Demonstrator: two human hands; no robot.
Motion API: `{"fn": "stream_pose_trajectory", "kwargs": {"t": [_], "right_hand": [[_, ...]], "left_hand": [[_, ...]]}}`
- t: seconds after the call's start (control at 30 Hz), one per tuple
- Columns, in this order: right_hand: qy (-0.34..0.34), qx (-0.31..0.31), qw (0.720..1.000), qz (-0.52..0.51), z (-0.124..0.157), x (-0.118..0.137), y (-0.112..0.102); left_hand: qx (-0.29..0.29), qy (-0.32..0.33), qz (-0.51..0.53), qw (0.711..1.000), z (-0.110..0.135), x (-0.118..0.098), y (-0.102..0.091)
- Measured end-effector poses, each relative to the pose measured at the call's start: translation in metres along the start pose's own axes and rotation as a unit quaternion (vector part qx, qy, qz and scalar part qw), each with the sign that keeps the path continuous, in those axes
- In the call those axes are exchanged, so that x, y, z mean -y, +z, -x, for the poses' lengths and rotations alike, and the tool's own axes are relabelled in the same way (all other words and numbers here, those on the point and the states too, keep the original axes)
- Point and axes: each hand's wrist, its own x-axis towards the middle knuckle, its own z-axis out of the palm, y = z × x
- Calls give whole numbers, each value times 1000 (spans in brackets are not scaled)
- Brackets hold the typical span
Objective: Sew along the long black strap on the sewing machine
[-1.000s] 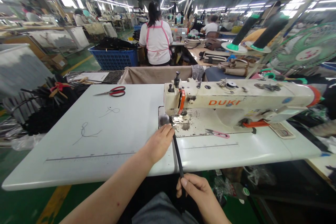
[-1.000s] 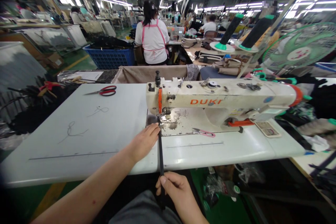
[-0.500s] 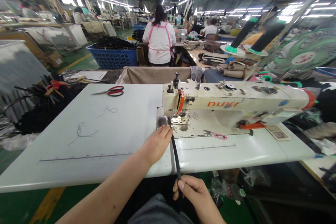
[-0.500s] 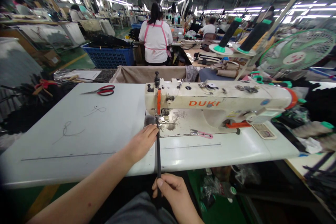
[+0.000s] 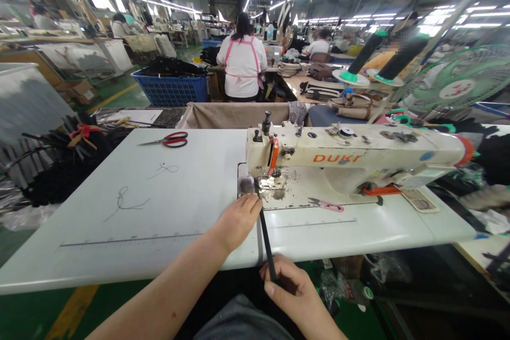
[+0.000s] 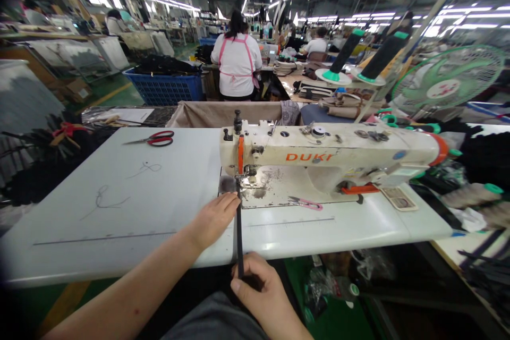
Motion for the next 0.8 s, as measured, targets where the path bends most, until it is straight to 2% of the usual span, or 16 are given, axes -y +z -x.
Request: {"fn": "stream_pose_trajectory", "kwargs": {"t": [0.23, 0.8], "right_hand": [[72, -34, 995, -63, -2, -8, 5], [92, -27, 994, -58, 4, -12, 3]], "left_hand": [[8, 5, 7, 1000, 1, 1, 1], [-3, 11, -6, 1000, 1, 1, 1]]}}
